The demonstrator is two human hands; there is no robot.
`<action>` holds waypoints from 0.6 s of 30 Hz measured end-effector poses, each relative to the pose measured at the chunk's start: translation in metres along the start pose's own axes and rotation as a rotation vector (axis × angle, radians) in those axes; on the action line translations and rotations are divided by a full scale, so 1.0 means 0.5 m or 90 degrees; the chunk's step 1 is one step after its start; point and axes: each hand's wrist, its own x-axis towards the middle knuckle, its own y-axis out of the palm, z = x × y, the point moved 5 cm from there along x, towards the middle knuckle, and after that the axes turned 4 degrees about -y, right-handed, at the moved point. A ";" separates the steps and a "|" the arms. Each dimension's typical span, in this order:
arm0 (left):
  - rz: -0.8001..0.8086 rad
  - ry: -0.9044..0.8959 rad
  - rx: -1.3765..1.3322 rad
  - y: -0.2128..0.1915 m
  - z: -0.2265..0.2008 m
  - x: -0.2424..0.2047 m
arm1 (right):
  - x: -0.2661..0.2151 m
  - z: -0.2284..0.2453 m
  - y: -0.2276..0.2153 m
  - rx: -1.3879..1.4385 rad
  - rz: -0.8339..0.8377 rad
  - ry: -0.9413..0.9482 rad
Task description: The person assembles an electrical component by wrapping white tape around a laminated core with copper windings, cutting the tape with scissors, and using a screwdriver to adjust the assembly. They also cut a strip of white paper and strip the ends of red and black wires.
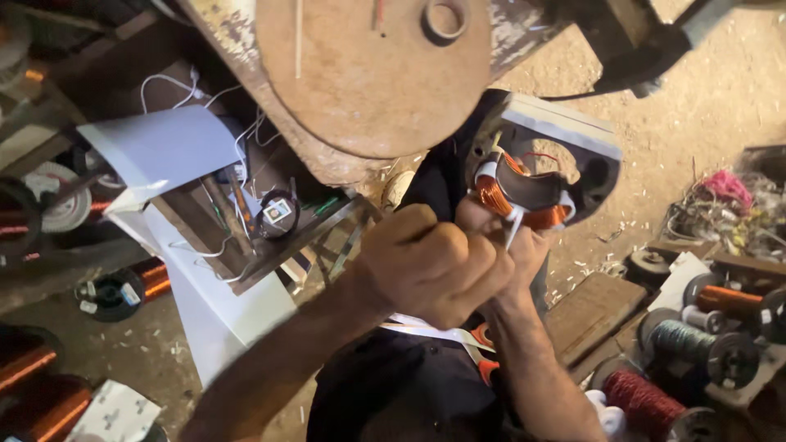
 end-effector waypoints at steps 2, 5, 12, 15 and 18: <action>0.036 0.056 -0.020 -0.017 -0.008 0.034 | -0.011 -0.005 -0.019 0.029 -0.025 0.021; 0.044 0.168 -0.006 -0.031 -0.013 0.070 | -0.033 -0.008 -0.035 0.051 -0.068 0.043; 0.106 0.064 -0.010 -0.063 0.000 0.083 | -0.051 0.066 0.036 -0.049 -0.077 -0.109; 0.055 -0.158 0.043 -0.072 0.014 0.074 | -0.088 0.186 0.114 -0.293 -0.020 -0.495; -0.131 -0.385 -0.062 -0.043 0.013 0.035 | -0.109 0.272 0.161 -0.461 0.047 -0.701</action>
